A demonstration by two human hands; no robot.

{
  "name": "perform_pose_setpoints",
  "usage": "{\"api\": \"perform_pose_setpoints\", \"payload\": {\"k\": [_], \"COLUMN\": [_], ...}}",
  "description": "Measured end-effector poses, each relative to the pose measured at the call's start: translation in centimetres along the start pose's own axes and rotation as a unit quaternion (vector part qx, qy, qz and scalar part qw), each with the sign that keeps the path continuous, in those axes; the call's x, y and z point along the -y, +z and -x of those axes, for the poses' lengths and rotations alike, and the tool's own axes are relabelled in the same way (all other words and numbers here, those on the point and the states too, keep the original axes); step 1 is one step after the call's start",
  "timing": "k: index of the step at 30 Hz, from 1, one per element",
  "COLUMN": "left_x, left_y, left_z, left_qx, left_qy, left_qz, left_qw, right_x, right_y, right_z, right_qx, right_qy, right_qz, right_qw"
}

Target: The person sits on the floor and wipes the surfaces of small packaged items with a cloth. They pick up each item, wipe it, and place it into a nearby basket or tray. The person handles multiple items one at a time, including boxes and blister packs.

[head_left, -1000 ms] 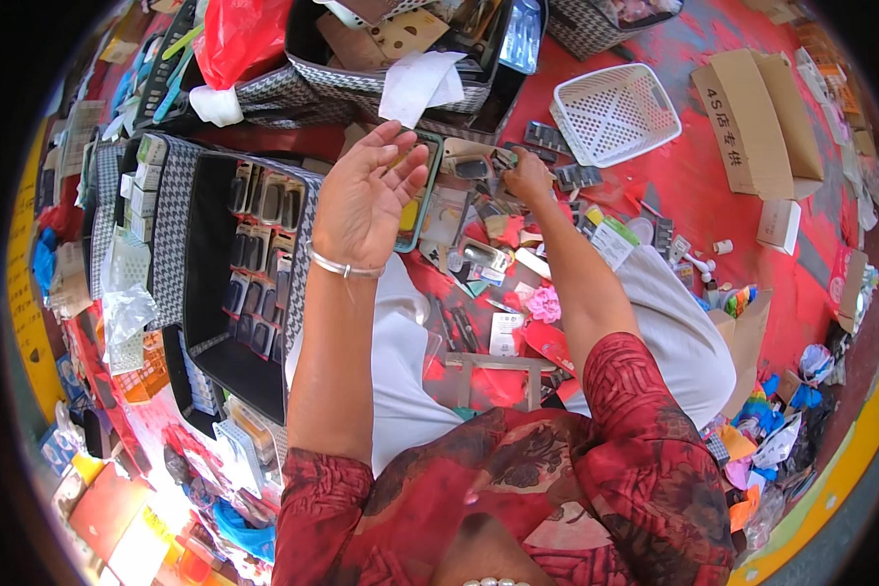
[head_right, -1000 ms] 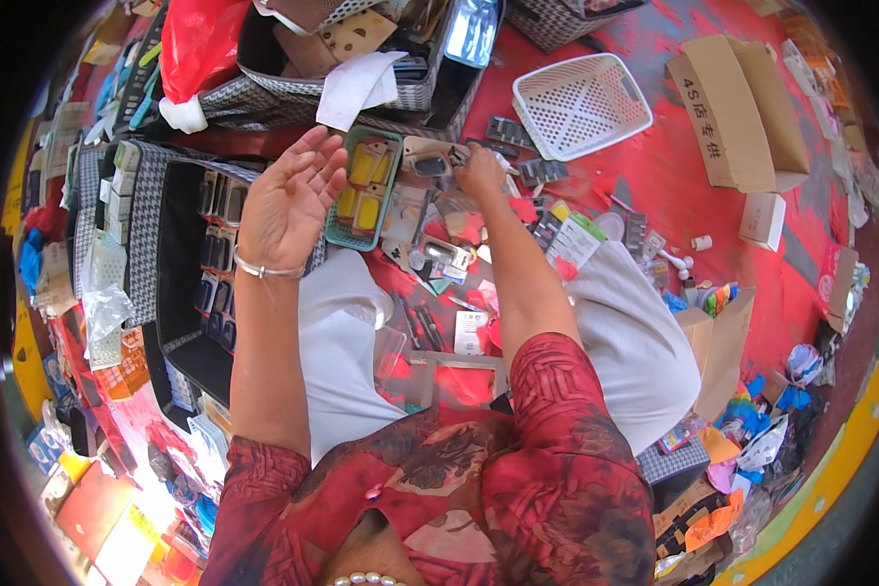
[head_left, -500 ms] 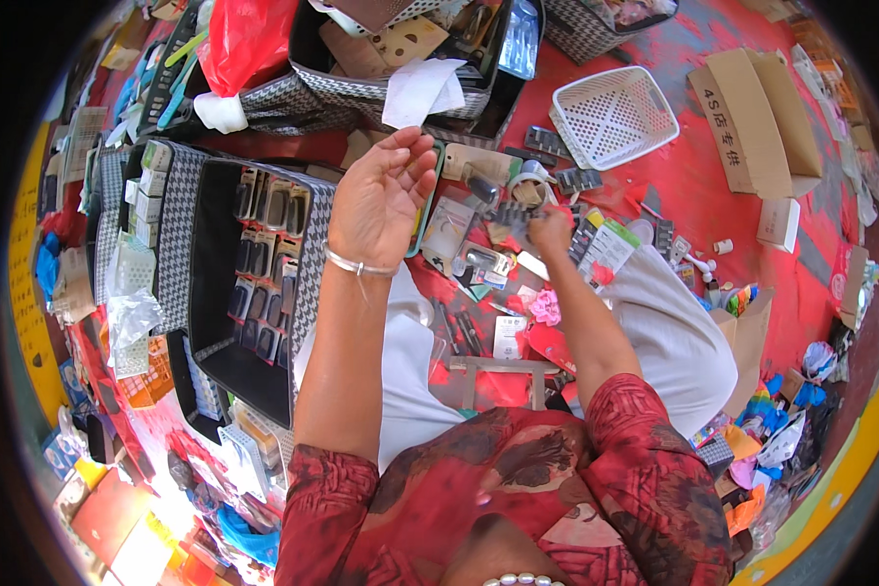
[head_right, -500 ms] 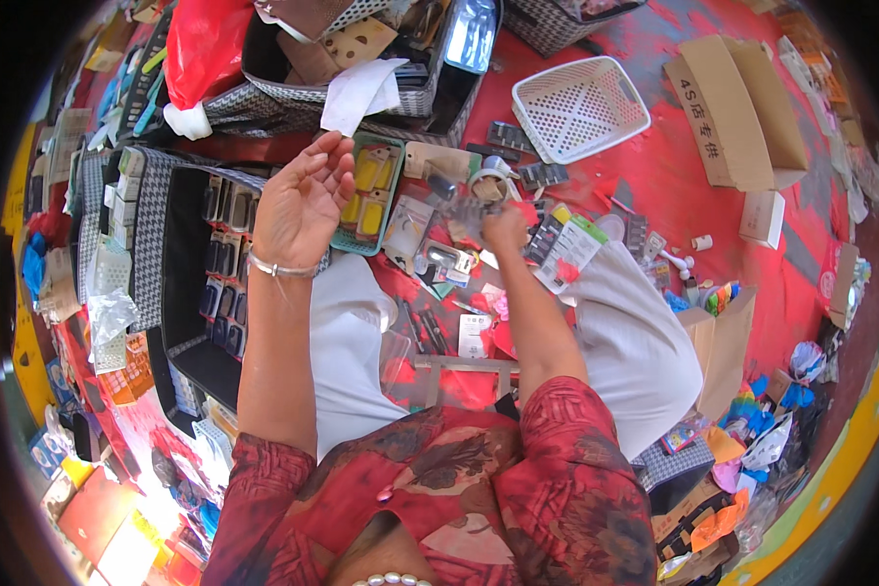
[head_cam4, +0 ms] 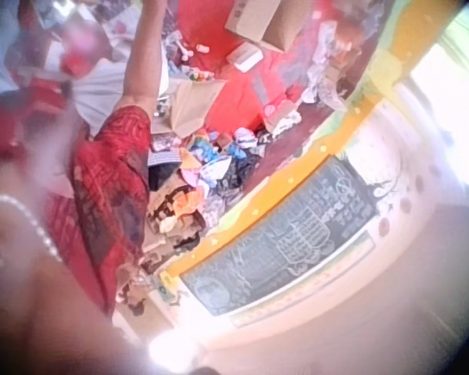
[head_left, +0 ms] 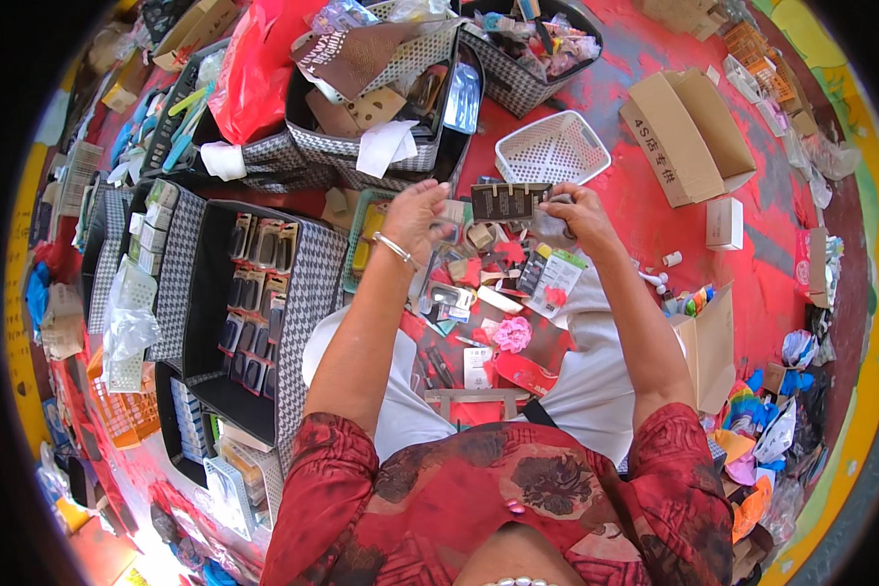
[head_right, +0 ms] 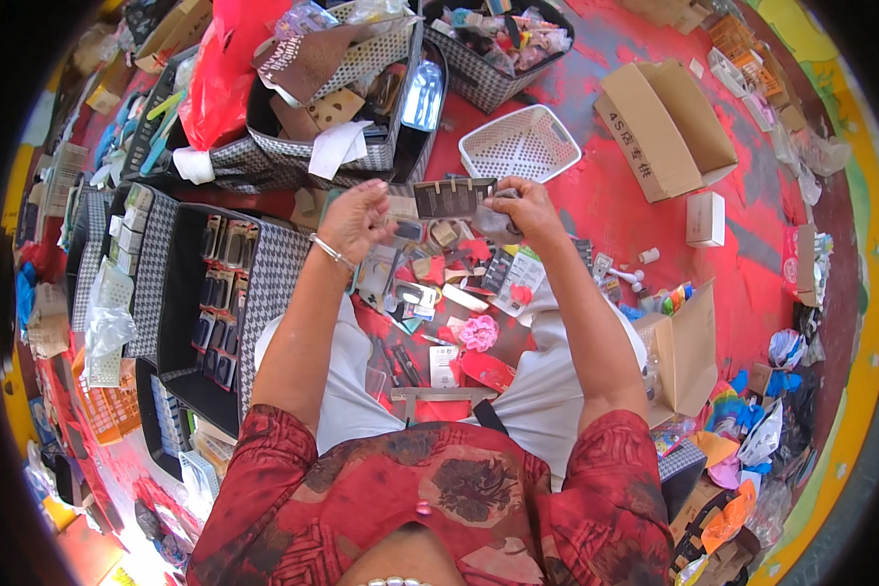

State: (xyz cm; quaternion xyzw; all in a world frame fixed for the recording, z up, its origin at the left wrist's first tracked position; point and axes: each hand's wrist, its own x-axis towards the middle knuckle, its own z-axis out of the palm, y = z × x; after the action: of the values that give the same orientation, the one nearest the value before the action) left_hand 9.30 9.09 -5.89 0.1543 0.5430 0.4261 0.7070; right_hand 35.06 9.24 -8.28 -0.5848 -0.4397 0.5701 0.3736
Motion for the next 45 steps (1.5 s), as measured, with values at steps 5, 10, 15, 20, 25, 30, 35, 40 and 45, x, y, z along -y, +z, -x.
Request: {"api": "perform_pose_setpoints", "payload": {"k": [5,10,15,20,25,30,35,40,45], "left_x": [0.3,0.2,0.2,0.4,3.5,3.2,1.7,1.4,2.5], "left_y": [1.7,3.4,3.5,3.6,5.5,4.3,2.0,2.3,4.3], "left_z": [1.0,1.3,0.6,0.0,0.7,-0.6,-1.5,-0.8,0.5], "left_qx": [0.215,0.304,0.262,0.157,0.210,0.247,0.180,0.041,0.095], "left_qy": [-0.153,0.006,0.057,0.069,-0.018,-0.017,0.008,0.081,0.021], "left_qz": [0.160,0.229,0.240,0.171,0.086,0.226,0.163,0.006,-0.022], "left_qw": [0.951,0.925,0.933,0.970,0.974,0.942,0.970,0.996,0.995], "right_x": [5.8,6.1,5.9,8.3,7.7,4.0,3.8,4.8,5.6], "right_y": [3.1,6.2,6.1,4.2,5.0,8.1,9.4,6.9,5.3], "right_z": [4.6,5.8,6.3,7.0,3.6,3.0,5.8,6.3,4.0], "right_qx": [-0.180,-0.145,-0.060,-0.089,-0.140,-0.063,-0.027,0.020,-0.216], "right_qy": [-0.413,-0.578,-0.532,-0.247,-0.228,-0.410,-0.489,-0.302,-0.354], "right_qz": [0.338,0.464,0.468,0.217,0.021,0.249,0.377,0.306,0.156], "right_qw": [0.826,0.656,0.703,0.940,0.963,0.875,0.786,0.903,0.897]}}
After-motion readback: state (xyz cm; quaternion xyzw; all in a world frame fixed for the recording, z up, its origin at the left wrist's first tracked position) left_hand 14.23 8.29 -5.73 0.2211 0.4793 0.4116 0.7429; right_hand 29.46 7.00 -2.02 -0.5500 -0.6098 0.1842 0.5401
